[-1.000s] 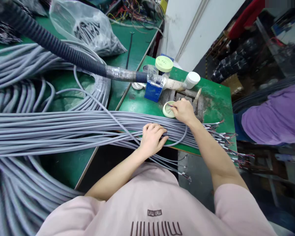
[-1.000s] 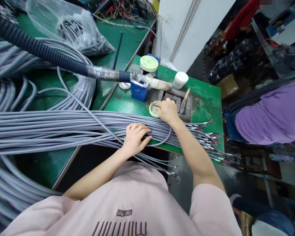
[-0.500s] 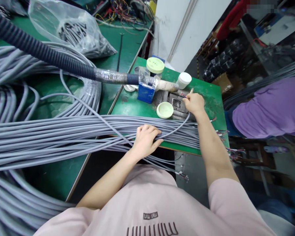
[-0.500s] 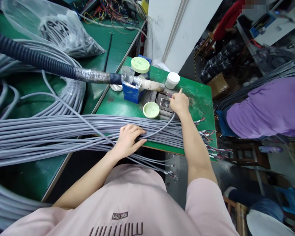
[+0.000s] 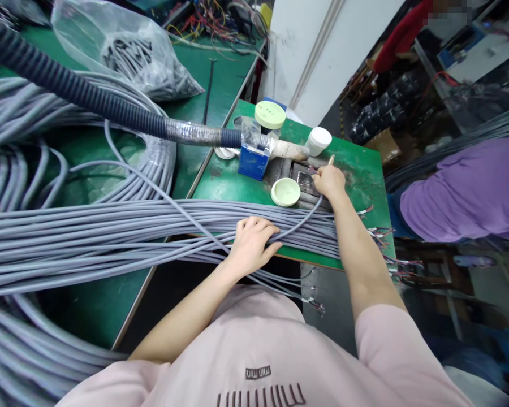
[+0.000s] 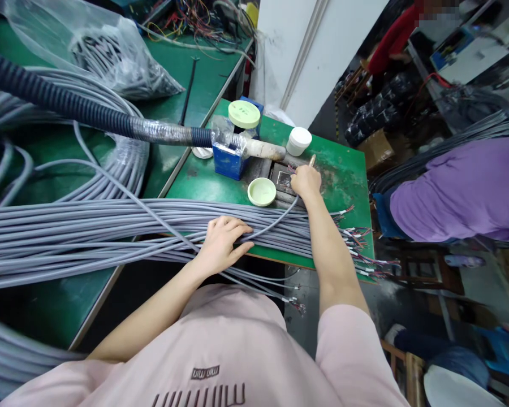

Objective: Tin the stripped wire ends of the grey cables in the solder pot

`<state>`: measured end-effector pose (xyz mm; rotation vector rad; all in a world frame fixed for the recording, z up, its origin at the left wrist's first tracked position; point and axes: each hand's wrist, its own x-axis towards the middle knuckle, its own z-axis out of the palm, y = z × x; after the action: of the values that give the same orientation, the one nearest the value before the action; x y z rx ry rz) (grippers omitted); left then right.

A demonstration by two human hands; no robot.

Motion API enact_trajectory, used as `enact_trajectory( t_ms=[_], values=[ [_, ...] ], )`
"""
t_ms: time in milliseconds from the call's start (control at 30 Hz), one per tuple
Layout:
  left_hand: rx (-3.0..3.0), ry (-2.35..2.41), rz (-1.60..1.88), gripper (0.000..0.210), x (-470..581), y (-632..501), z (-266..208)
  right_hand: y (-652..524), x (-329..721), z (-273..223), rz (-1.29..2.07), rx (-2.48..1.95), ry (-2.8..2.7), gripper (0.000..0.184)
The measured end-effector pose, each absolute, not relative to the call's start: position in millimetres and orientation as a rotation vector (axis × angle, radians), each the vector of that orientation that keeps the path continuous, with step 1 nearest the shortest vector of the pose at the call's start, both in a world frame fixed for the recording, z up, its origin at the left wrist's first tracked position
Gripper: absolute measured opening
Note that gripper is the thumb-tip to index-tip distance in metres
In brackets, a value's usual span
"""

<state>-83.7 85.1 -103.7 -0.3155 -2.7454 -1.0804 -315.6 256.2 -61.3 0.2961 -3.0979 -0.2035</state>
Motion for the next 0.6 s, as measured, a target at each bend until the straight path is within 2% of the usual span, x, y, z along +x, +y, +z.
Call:
enact_trajectory(
  t_ms=[600],
  values=[
    [-0.316,-2.741,-1.07,0.025,-83.4,85.5,-103.7,255.2,-317.7,-66.4,-0.25,0.287,-3.118,0.028]
  ],
)
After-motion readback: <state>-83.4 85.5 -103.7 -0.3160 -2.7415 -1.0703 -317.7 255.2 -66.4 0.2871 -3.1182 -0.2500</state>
